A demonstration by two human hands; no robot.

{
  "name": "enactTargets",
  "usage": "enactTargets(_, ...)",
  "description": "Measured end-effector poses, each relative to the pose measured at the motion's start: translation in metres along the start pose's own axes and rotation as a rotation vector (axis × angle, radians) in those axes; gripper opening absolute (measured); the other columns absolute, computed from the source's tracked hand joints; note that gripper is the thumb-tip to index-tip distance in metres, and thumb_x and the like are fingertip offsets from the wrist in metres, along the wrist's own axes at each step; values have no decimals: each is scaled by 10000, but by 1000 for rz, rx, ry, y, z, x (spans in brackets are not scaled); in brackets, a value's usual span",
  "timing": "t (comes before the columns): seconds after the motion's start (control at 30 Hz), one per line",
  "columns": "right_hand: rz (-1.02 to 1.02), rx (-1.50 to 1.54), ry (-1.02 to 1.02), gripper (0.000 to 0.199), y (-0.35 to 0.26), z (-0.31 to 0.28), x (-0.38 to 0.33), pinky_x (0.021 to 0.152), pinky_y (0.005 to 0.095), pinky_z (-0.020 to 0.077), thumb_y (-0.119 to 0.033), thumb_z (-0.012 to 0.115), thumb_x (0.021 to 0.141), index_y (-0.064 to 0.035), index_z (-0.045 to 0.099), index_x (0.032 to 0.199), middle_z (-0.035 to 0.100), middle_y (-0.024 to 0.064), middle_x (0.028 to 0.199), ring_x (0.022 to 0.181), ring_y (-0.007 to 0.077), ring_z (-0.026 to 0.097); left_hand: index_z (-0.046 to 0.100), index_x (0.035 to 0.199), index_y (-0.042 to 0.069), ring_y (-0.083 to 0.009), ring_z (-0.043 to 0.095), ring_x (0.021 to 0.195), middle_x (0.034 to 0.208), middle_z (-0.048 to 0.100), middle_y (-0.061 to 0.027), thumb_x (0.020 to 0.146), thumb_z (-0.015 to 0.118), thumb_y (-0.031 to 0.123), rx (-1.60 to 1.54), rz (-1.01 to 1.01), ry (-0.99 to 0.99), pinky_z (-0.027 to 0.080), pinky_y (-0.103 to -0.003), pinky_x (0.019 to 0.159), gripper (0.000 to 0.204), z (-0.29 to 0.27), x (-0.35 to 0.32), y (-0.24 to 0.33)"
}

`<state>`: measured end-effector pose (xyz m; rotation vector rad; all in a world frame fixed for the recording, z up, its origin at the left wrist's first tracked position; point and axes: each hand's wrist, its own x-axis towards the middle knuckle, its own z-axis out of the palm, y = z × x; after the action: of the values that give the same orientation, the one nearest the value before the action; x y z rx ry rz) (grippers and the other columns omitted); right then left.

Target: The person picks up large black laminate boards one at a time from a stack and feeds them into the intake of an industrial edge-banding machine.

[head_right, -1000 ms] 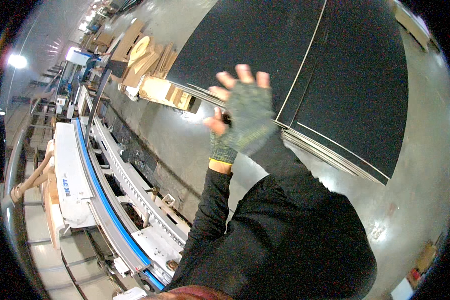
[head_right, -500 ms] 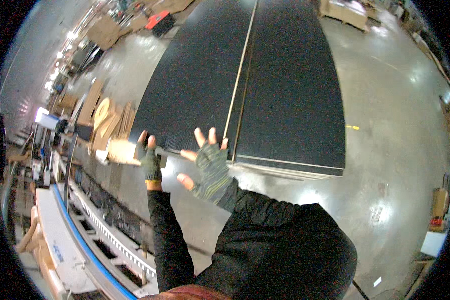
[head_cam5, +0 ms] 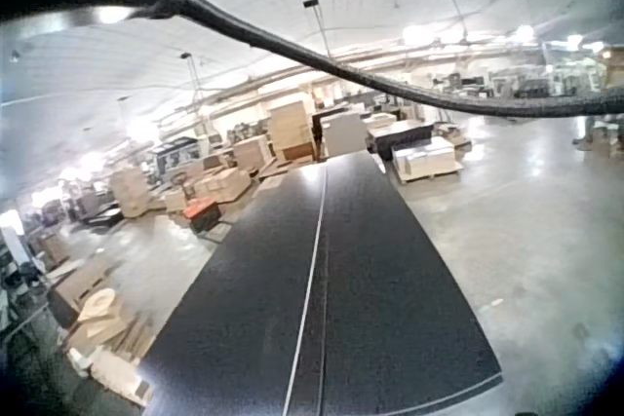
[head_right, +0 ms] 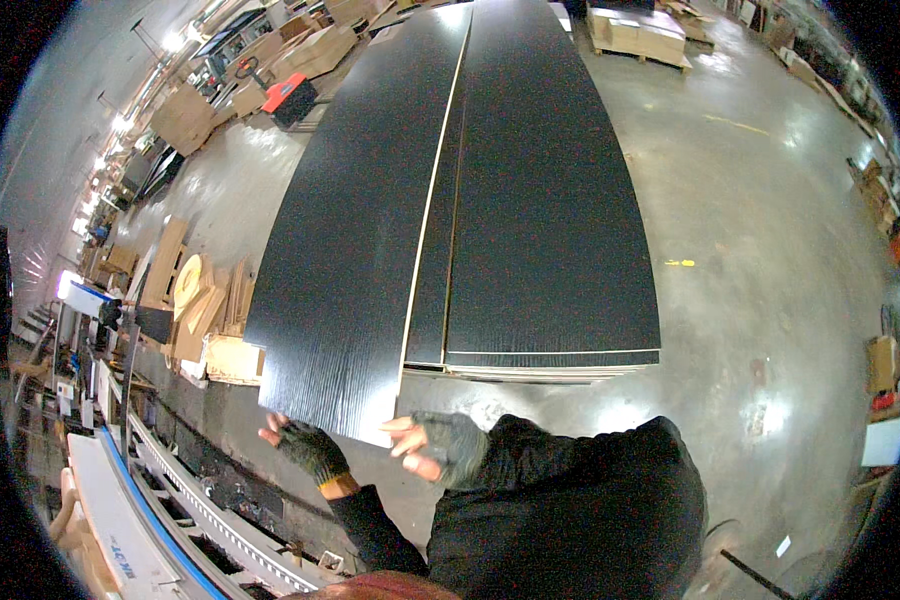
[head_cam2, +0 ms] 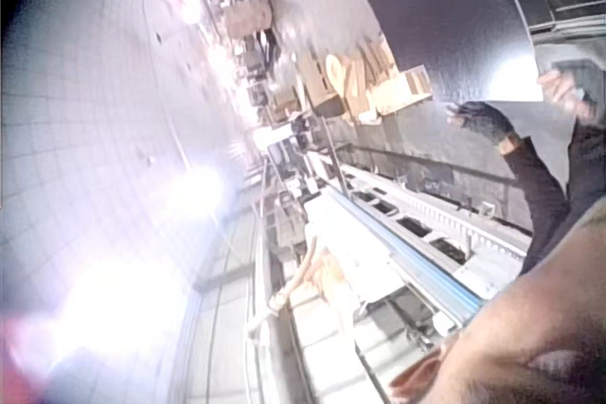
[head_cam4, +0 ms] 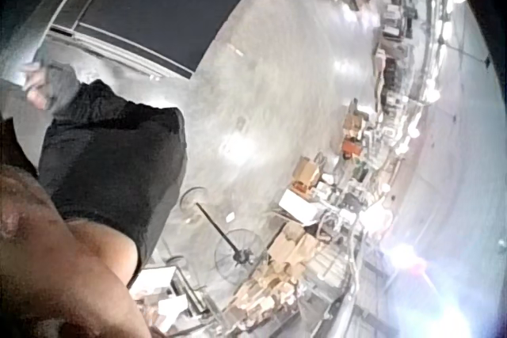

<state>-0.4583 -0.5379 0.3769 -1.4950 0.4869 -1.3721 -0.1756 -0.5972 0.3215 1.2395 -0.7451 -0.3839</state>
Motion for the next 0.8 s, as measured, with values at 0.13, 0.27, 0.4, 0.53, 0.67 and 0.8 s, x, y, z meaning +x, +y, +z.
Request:
enactTargets(0.13, 476, 234, 85, 225, 34, -9, -10, 791, 374, 568, -248, 589, 982, -32, 620, 929, 689, 131, 950, 848, 227, 690, 499, 1322, -40, -218, 561, 1098, 1204, 589, -119, 928, 639, 518, -446, -747, -221, 445, -364, 976, 698, 28, -50, 53)
enactTargets(0.27, 820, 784, 285, 362, 69, -3, -6, 698, 373, 567, -375, 568, 1001, -30, 612, 898, 666, 92, 855, 714, 203, 663, 618, 1108, 2, -215, 612, 948, 1059, 642, -84, 850, 769, 345, -441, -722, -189, 492, -362, 863, 455, 35, -56, 43)
enactTargets(0.4, 1226, 1235, 450, 367, 83, 0, 0, 692, 410, 567, -391, 518, 1019, -34, 601, 1009, 662, 108, 932, 787, 255, 662, 652, 1054, -37, -255, 647, 934, 1014, 686, -105, 870, 720, 323, -468, -729, -174, 507, -374, 884, 409, 4, -52, 30)
enactTargets(0.53, 1070, 1300, 258, 385, 95, -1, -12, 757, 446, 573, -377, 473, 1035, -24, 565, 1157, 673, 125, 1026, 868, 297, 674, 444, 1370, -100, -365, 565, 1162, 1352, 560, -202, 865, 704, 400, -481, -865, -234, 464, -465, 1008, 758, -60, -48, 55)
enactTargets(0.67, 742, 1149, 40, 612, 81, 1, -9, 1001, 478, 489, -445, 459, 1027, 16, 406, 1426, 534, 201, 1363, 1161, 330, 586, 468, 1408, 6, -352, 561, 1154, 1383, 547, -169, 883, 668, 441, -216, -702, -89, 440, -452, 1035, 710, -122, -53, 78)
enactTargets(0.8, 554, 1035, -54, 820, 81, 15, 8, 1057, 464, 462, -575, 514, 971, 8, 292, 1503, 391, 184, 1499, 1262, 333, 525, 449, 1421, 7, -353, 549, 1175, 1428, 503, -180, 924, 639, 369, -296, -860, 57, 433, -461, 1041, 644, -205, -62, 88)
